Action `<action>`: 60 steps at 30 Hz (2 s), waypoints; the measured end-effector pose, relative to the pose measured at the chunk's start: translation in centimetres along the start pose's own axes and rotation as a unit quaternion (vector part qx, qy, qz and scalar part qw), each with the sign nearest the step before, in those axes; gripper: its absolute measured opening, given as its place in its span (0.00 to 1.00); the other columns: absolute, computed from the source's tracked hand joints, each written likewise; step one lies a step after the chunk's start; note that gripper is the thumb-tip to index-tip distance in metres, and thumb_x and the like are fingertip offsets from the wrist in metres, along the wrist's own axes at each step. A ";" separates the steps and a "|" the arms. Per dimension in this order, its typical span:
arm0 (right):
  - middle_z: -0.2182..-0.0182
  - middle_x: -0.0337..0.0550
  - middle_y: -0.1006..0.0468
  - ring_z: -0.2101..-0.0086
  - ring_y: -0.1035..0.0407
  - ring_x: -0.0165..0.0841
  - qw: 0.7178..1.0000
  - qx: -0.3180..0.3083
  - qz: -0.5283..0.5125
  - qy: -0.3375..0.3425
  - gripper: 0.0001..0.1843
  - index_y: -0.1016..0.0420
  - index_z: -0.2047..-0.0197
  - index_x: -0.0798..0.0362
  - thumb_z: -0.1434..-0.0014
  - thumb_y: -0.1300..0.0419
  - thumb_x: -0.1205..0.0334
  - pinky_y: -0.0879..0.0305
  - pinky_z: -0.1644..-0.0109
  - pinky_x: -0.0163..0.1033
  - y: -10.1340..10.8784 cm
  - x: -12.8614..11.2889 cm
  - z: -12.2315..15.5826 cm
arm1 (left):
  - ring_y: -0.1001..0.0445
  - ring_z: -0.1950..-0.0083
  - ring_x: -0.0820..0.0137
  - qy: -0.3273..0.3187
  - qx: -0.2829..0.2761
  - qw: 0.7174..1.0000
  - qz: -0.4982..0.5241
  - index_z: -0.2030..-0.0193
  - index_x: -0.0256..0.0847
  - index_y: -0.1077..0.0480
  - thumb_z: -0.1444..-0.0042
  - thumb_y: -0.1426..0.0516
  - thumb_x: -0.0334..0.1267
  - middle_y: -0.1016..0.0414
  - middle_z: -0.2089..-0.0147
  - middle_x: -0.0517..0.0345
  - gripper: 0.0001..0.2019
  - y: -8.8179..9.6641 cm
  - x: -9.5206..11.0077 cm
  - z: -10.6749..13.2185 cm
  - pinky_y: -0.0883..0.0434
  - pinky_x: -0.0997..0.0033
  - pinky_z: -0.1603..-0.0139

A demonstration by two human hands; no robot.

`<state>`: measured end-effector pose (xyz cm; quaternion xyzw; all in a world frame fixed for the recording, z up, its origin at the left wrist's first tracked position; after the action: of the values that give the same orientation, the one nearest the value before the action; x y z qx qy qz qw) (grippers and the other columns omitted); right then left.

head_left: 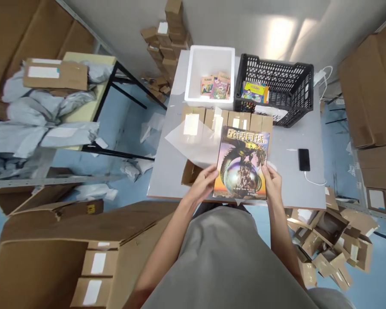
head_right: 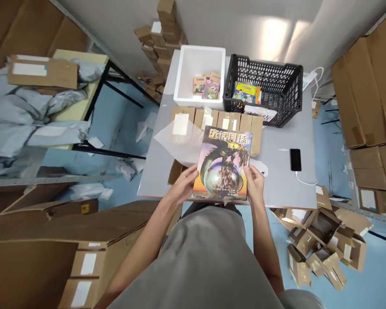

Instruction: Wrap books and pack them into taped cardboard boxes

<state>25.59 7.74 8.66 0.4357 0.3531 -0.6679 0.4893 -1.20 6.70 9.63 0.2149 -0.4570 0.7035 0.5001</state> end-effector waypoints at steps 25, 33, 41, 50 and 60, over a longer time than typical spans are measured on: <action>0.35 0.49 0.15 0.42 0.15 0.43 0.998 -0.022 -0.021 0.054 0.47 0.30 0.20 0.45 0.37 0.23 0.44 0.17 0.32 0.53 -3.3 -12.5 -29.0 | 0.22 0.25 0.47 -0.221 0.000 0.962 -0.164 0.26 0.40 0.26 0.28 0.31 0.48 0.24 0.24 0.36 0.28 -9.7 17.6 -29.3 0.21 0.39 0.26; 0.25 0.65 0.26 0.24 0.33 0.56 0.993 0.036 0.109 0.023 0.56 0.26 0.24 0.55 0.46 0.22 0.30 0.34 0.19 0.61 3.9 0.7 -16.0 | 0.20 0.28 0.48 -0.218 0.199 0.915 -0.275 0.34 0.42 0.22 0.35 0.29 0.58 0.18 0.31 0.37 0.30 8.1 7.4 -13.4 0.26 0.41 0.22; 0.35 0.51 0.14 0.30 0.25 0.51 0.983 0.052 0.030 -0.173 0.45 0.14 0.40 0.46 0.48 0.26 0.21 0.30 0.24 0.62 7.6 10.6 -1.3 | 0.17 0.32 0.53 -0.136 0.345 0.904 -0.213 0.40 0.40 0.21 0.44 0.24 0.54 0.15 0.38 0.39 0.30 13.6 0.6 -1.9 0.24 0.50 0.25; 0.43 0.51 0.10 0.39 0.18 0.50 0.992 0.001 -0.024 -0.123 0.33 0.10 0.47 0.53 0.47 0.18 0.39 0.25 0.28 0.56 1.9 8.5 1.3 | 0.15 0.39 0.53 0.113 0.237 0.965 -0.018 0.53 0.37 0.19 0.53 0.17 0.51 0.13 0.46 0.37 0.29 7.1 -6.5 -3.2 0.20 0.50 0.31; 0.56 0.45 0.08 0.47 0.16 0.46 0.995 0.041 -0.070 -0.056 0.22 0.13 0.61 0.48 0.54 0.19 0.44 0.25 0.31 0.54 0.4 6.5 5.8 | 0.16 0.46 0.60 -0.022 0.149 0.988 0.021 0.63 0.41 0.20 0.53 0.24 0.47 0.13 0.56 0.52 0.17 4.3 -1.2 1.3 0.23 0.59 0.36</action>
<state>23.69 0.12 4.74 0.3917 0.3271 -0.7376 0.4422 -4.81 4.66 7.49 0.2929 -0.3625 0.7693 0.4369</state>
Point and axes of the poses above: each hand's wrist, its own z-axis away from the middle knuckle, its own y-axis out of the back of the hand, x = y × z, the point moved 5 cm from there along -z, towards the middle knuckle
